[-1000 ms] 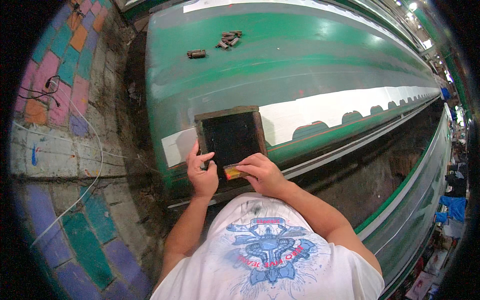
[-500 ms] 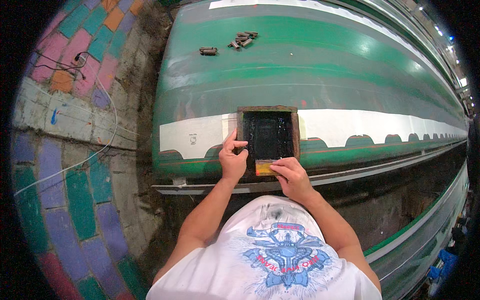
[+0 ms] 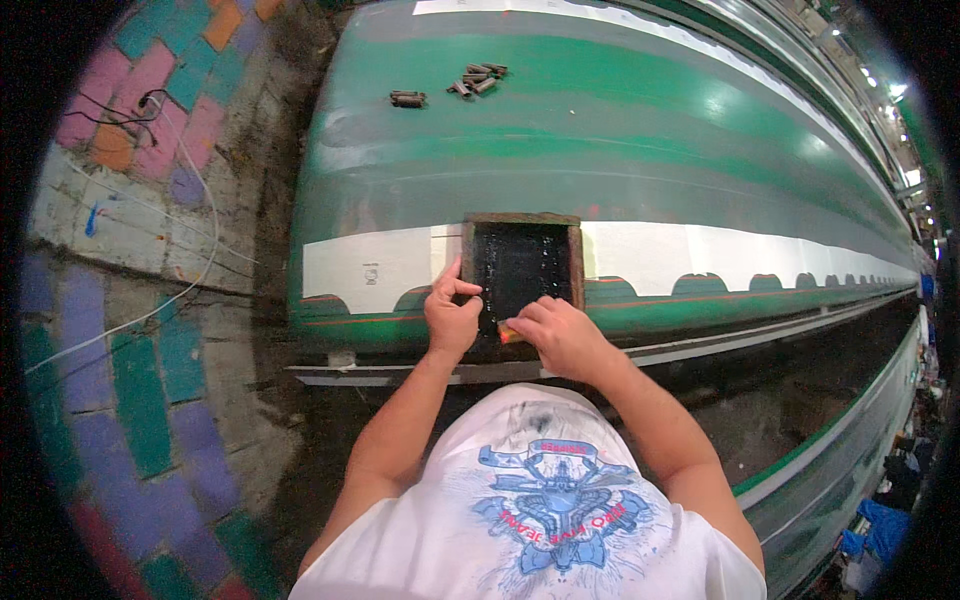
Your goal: The person uses a small yellow sponge to wipe a dark rectangular printing plate resting on a green conveyor belt. The person repeatedly scrubs the plate's surface, occasionally lifting and repositioning it, then continues wiping until the end of the clip.
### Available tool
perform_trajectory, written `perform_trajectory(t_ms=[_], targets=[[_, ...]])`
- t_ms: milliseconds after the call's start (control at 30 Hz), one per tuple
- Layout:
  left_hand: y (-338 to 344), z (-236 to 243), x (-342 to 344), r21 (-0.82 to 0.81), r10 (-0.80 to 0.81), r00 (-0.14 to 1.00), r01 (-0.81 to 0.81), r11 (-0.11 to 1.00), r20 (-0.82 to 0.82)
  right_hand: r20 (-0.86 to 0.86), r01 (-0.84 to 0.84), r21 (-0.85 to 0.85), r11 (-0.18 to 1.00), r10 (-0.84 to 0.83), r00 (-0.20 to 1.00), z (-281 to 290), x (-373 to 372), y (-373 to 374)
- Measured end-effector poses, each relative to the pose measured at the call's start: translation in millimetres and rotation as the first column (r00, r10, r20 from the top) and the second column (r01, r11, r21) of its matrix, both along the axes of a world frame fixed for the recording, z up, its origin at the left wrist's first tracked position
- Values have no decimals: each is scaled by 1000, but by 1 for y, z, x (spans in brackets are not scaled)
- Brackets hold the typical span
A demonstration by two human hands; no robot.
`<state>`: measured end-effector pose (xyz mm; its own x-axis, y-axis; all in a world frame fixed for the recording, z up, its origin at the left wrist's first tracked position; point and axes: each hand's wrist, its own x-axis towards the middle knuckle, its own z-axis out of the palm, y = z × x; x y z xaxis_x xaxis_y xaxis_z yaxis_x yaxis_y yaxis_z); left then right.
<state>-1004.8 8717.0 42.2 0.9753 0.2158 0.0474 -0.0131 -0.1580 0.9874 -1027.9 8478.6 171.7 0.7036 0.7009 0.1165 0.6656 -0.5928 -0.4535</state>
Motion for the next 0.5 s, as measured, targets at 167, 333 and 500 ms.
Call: perform_trajectory(t_ms=[167,333,500], targets=[[4,9,-1,124,-74,996,69,990,41,-176,26,-108,994,-45,983,-1,66,-8],[19,38,2,535,-229,972,170,828,45,91,227,17,974,-228,969,-24,114,0],[28,66,6,796,-331,942,167,581,44,174,190,41,981,-194,965,-32,70,5]])
